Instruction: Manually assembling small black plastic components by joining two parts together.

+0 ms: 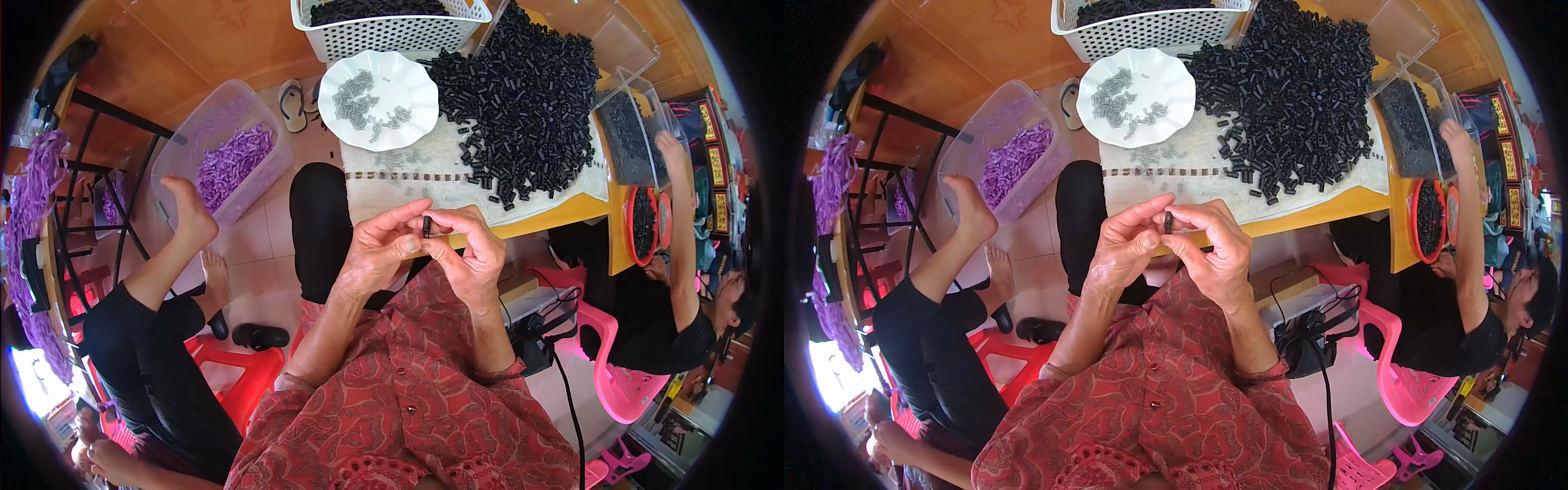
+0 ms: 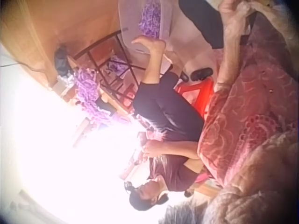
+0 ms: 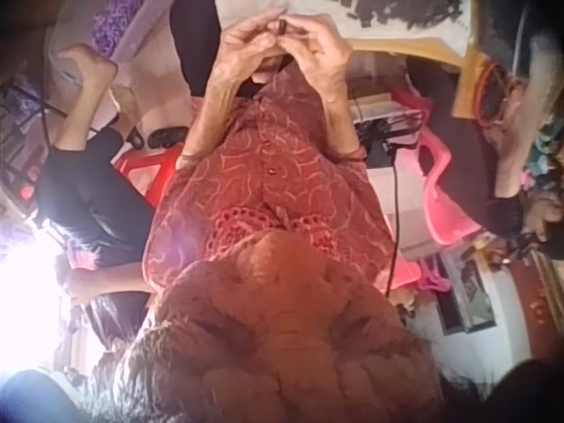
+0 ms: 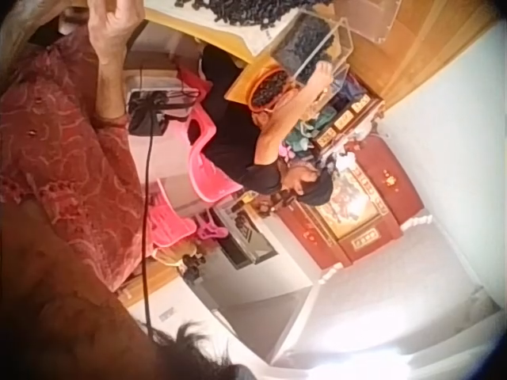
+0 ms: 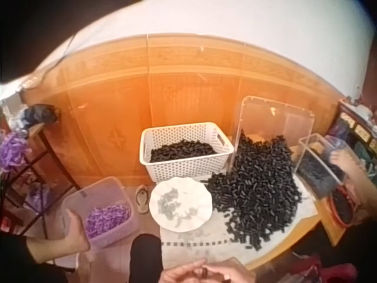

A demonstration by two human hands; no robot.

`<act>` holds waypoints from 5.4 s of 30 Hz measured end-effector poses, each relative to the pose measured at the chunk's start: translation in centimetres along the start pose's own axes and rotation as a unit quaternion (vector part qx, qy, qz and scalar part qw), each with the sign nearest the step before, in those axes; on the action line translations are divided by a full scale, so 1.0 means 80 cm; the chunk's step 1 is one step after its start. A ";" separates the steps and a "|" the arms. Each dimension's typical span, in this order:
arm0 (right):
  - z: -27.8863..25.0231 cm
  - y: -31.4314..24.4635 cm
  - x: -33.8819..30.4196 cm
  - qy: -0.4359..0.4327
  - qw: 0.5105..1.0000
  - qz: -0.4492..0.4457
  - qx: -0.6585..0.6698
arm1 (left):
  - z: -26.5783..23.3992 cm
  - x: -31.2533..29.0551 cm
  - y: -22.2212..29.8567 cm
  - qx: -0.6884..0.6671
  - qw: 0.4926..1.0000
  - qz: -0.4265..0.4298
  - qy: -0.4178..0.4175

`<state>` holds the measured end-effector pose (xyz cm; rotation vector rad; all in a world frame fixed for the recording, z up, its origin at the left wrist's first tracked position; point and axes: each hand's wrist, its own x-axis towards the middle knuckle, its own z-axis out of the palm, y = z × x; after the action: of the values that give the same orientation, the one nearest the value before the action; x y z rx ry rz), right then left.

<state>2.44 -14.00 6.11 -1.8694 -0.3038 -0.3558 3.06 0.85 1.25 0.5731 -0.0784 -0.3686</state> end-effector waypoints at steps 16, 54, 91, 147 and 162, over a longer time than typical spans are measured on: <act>0.000 -0.005 0.000 -0.004 0.999 -0.027 -0.022 | -0.005 -0.005 0.013 0.175 0.984 0.015 -0.020; 0.018 -0.020 -0.009 0.051 0.997 -0.025 -0.056 | 0.002 -0.001 -0.008 -0.011 0.996 0.088 0.031; 0.010 -0.011 -0.017 0.010 0.953 0.182 0.243 | 0.011 -0.006 -0.011 -0.008 0.998 0.020 0.067; 0.002 -0.046 -0.054 0.036 0.959 0.145 0.242 | 0.045 -0.040 -0.007 -0.238 0.967 -0.053 0.068; 0.003 -0.052 -0.057 0.030 0.958 0.122 0.256 | 0.045 -0.050 -0.006 -0.236 0.971 -0.012 0.034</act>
<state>-3.34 -12.61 7.86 -1.3620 -0.1059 -0.1441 -1.47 0.06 4.15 0.1151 0.0828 -0.3751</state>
